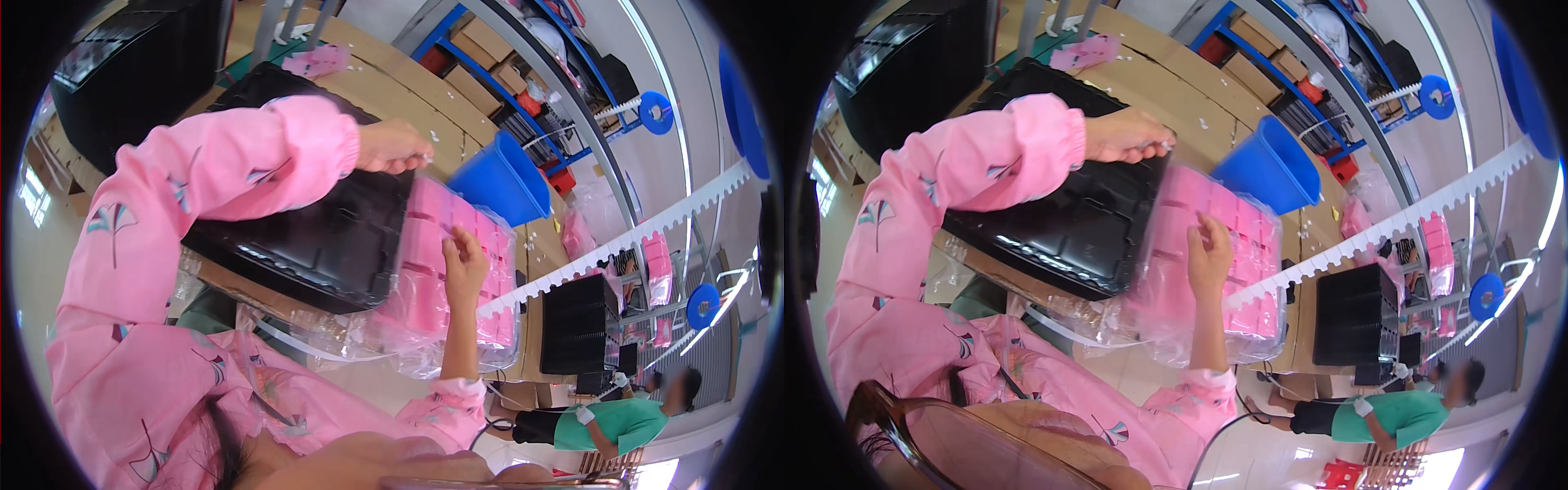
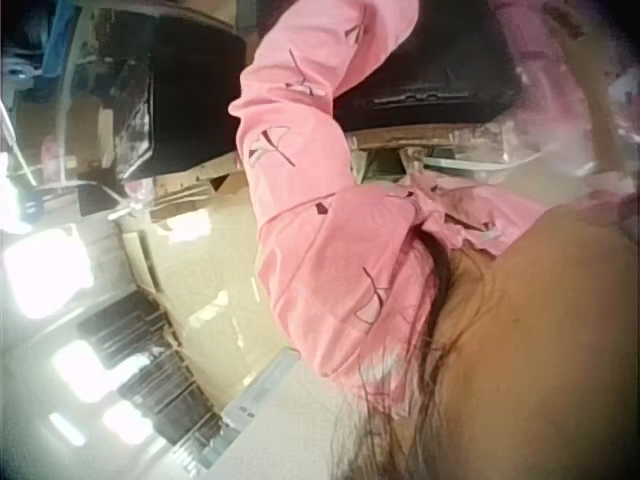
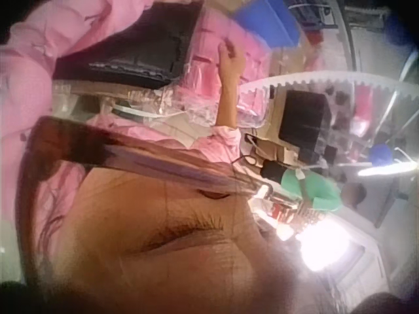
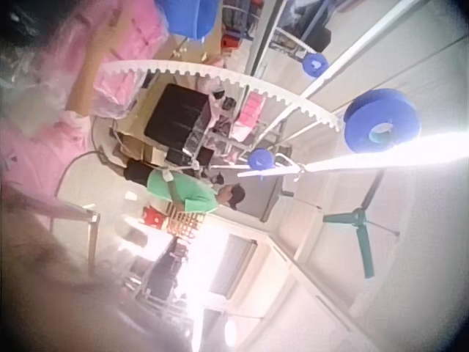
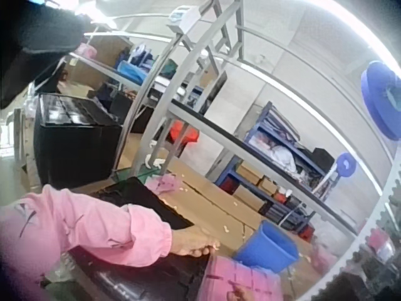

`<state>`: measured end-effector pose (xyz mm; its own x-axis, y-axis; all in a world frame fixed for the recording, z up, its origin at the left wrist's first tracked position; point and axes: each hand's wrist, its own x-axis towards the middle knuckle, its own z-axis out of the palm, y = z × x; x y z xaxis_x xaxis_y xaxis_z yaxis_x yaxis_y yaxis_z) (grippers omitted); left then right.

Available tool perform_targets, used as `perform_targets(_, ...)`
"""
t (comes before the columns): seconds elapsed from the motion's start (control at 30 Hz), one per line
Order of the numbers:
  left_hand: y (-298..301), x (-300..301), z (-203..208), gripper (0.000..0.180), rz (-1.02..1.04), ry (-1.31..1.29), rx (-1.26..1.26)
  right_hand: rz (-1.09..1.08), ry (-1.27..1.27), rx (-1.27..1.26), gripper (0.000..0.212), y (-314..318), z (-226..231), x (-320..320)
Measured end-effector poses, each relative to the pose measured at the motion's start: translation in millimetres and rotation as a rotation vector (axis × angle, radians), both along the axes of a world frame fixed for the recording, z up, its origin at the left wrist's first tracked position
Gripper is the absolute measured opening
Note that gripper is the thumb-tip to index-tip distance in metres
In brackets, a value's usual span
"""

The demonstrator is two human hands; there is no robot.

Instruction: Manually assemble and apply protective components to a product base as part of a factory packaging workflow.

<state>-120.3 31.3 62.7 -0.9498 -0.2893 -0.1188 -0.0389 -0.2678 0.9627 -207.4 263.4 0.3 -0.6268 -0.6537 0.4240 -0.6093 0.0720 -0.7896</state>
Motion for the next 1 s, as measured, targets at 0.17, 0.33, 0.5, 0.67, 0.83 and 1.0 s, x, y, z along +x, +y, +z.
perform_targets(0.17,22.0,-149.2,35.4,0.009,-0.113,0.027,-0.064,-0.243,0.044,-0.012,0.022,73.7,-11.2,-2.4)
perform_targets(0.33,28.7,-242.9,45.6,0.009,0.079,0.017,-0.043,-0.231,0.239,0.024,0.023,84.0,-31.1,-3.6)
perform_targets(0.5,36.0,-335.7,44.1,0.009,0.243,0.101,0.078,-0.242,0.147,-0.041,0.022,97.6,-23.9,6.7)
perform_targets(0.67,43.5,-352.6,40.3,0.064,-0.063,0.14,-0.094,-0.278,0.035,-0.082,0.02,106.6,-22.4,6.3)
perform_targets(0.83,33.0,-322.6,17.5,0.089,-0.007,0.111,-0.116,-0.332,0.217,-0.011,0.013,101.9,-15.3,-20.0)
perform_targets(1.0,72.9,-269.6,30.0,0.082,-0.181,0.14,-0.098,-0.381,0.174,0.031,0.011,96.9,3.2,-43.6)
